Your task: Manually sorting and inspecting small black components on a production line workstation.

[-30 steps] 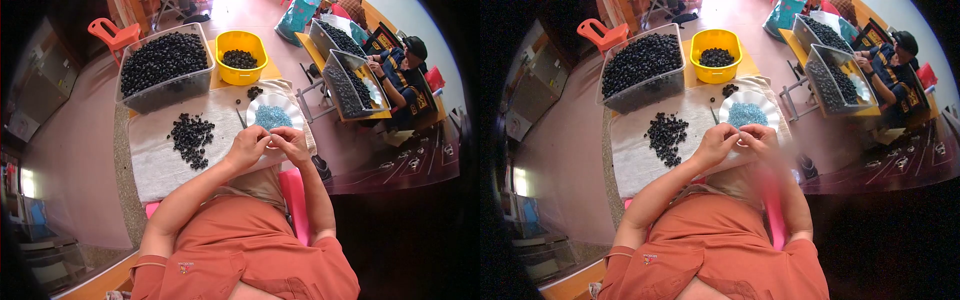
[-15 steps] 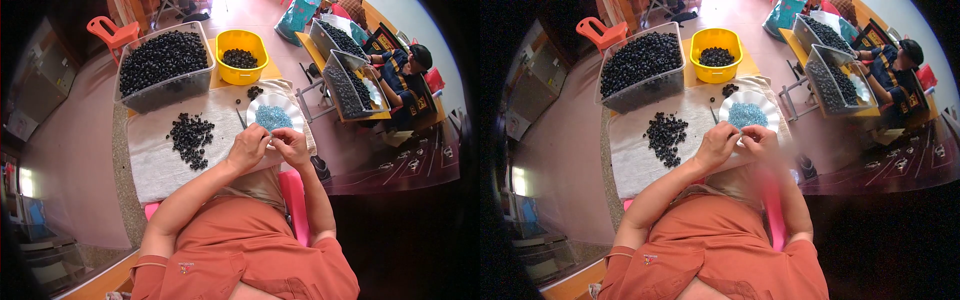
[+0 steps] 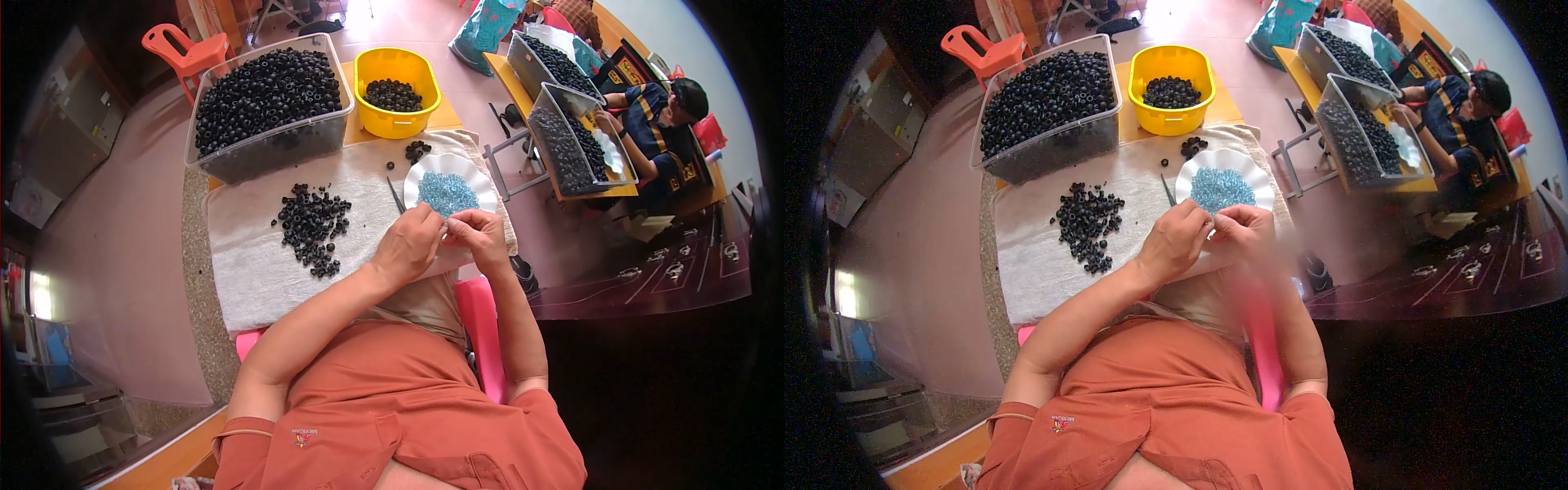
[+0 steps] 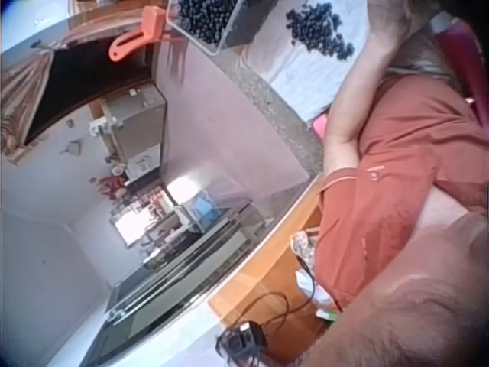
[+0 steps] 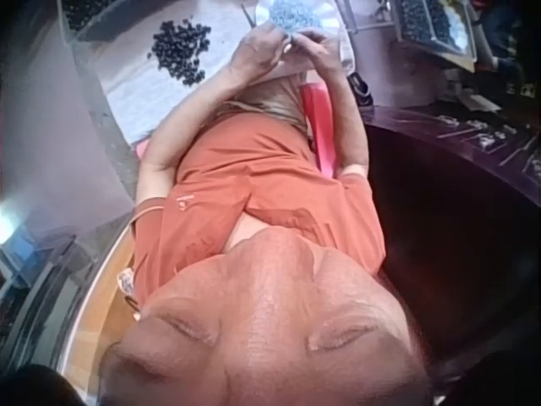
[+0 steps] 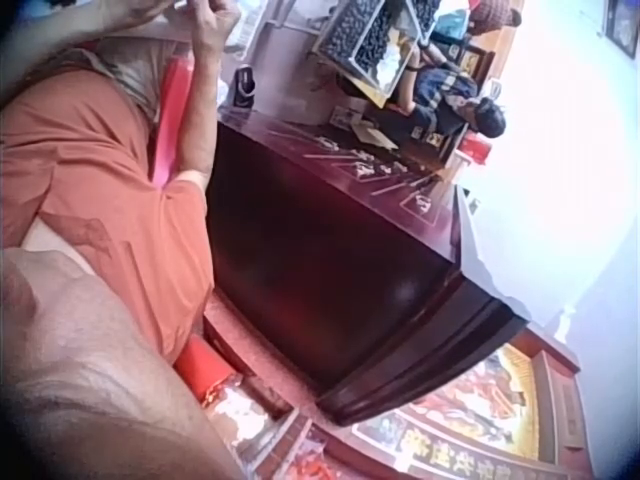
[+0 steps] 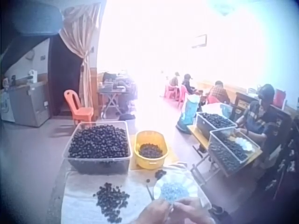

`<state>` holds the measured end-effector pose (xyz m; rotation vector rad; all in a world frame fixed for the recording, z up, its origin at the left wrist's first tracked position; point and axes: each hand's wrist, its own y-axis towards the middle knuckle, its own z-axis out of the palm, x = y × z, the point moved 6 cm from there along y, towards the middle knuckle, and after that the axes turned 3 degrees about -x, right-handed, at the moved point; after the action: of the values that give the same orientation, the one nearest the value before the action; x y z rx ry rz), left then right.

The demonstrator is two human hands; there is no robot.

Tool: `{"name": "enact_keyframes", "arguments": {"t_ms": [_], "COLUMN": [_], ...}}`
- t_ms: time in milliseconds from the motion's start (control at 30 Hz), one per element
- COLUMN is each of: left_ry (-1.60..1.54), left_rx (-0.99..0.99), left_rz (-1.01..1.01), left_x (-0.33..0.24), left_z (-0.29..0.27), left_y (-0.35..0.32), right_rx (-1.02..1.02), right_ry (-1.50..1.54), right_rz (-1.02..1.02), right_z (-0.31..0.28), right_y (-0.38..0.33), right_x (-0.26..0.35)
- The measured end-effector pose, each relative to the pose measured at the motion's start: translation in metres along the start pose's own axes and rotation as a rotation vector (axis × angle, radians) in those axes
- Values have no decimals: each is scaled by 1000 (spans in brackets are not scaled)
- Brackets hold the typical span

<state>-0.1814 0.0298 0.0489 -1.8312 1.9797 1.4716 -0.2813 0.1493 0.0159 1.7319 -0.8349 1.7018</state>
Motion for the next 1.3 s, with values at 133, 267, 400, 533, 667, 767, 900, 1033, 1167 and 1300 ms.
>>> {"name": "enact_keyframes", "arguments": {"t_ms": [133,267,400,533,667,767,900,1033,1167,1300], "left_ry": [21,21,-25,-50,-118,-194,-217,-206,-204,-221], "left_rx": [11,-26,-32,-45,-51,-36,-22,-15,8,28], "left_rz": [7,22,-10,-24,-112,-197,-244,-254,-287,-319], "left_x": [-6,-4,-5,-4,2,11,19,23,27,30], "left_z": [-2,-2,-4,-6,-5,-2,0,1,1,2], "left_y": [2,2,3,4,4,5,5,5,4,0], "right_rx": [-37,-48,-15,-6,-12,-25,-49,-92,-91,-117], "right_ry": [109,198,186,195,66,-28,-215,-446,-560,-666], "right_rz": [35,57,26,19,-72,-128,-233,-422,-492,-590], "right_z": [1,-1,-3,-4,-2,-1,0,1,3,8], "right_y": [-3,-3,-3,-3,-4,-5,-5,-6,-2,-7], "right_x": [1,-1,-2,-4,3,4,9,19,25,37]}}
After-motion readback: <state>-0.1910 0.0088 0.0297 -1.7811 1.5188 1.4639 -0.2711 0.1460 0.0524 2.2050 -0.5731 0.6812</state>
